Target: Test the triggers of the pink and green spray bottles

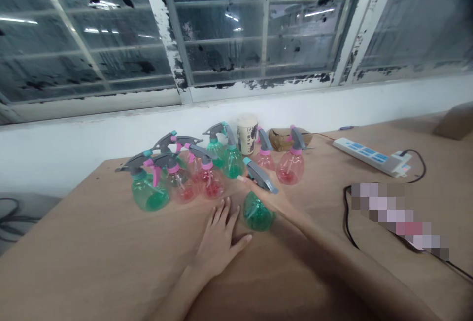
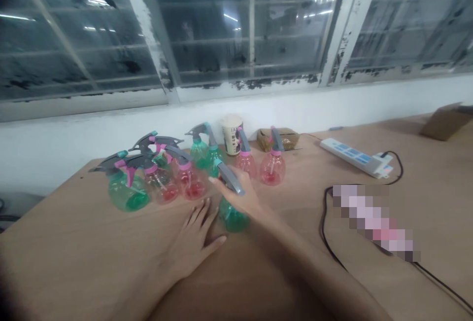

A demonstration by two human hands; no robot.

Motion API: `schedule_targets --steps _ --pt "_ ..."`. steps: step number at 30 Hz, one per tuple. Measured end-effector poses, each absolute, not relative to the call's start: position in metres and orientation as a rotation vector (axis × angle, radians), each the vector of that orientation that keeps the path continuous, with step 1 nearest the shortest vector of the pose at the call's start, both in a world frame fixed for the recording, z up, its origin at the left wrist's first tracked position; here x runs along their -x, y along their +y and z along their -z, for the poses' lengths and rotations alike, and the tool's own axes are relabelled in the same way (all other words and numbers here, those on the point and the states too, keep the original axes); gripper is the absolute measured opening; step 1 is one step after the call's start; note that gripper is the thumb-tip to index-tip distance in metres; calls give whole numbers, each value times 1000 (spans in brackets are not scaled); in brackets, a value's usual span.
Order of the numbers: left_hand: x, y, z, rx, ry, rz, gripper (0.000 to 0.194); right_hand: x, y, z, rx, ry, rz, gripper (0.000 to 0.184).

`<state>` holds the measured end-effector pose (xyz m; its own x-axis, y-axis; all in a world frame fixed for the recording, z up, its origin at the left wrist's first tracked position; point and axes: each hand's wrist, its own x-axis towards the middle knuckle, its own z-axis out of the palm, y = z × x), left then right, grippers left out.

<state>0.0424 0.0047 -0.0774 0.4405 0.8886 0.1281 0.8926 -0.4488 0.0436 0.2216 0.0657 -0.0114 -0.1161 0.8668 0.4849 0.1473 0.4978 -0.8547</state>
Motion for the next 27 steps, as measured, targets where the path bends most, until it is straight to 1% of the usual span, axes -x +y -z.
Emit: schedule_targets --steps 14,27 --pt "-40 6 81 2628 -1638 256 75 -222 71 17 839 -1599 -806 24" --pt "-41 5 78 2639 -1648 229 76 -222 70 18 818 -1600 -793 23"
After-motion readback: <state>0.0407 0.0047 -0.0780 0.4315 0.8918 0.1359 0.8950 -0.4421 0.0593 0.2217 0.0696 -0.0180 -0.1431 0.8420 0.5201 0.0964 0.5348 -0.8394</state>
